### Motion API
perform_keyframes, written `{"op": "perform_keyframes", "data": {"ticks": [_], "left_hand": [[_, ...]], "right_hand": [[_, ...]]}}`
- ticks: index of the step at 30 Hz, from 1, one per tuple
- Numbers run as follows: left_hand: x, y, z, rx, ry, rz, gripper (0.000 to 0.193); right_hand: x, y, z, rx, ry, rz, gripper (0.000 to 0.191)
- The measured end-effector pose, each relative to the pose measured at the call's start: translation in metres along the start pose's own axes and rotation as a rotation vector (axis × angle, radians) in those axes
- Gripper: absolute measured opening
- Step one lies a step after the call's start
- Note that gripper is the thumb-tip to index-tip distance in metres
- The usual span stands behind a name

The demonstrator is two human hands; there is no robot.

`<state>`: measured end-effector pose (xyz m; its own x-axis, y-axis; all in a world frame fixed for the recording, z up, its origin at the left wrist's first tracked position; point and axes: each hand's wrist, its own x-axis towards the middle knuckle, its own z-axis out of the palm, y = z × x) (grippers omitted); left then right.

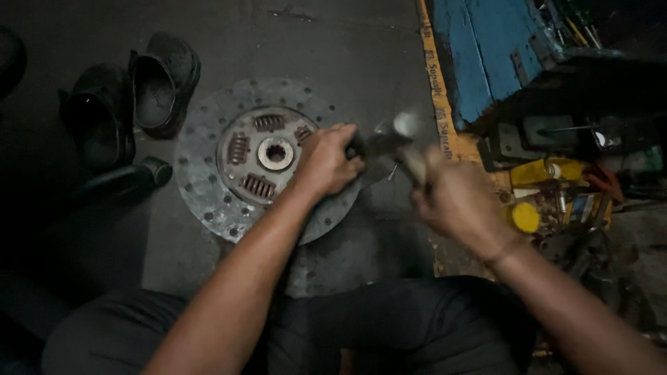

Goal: The person uses a hammer and punch to drive out retaining pins from a clutch pressure plate. They repeatedly position the punch, strike it with the hammer, and flip the assembly to access different pins.

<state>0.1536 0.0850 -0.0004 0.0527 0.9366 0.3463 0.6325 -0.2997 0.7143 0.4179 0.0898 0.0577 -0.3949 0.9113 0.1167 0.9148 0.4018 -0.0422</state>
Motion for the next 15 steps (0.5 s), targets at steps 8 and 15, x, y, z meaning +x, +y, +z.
{"op": "perform_keyframes", "data": {"ticks": [8,15], "left_hand": [[0.001,0.004,-0.005,-0.012,-0.026,-0.013,0.045],[0.004,0.006,-0.010,-0.030,-0.122,-0.080,0.036]], "right_hand": [[0.007,0.013,-0.094,0.192,0.155,-0.037,0.047],[0.008,-0.005,-0.069,0.327,0.810,-0.221,0.022]]}}
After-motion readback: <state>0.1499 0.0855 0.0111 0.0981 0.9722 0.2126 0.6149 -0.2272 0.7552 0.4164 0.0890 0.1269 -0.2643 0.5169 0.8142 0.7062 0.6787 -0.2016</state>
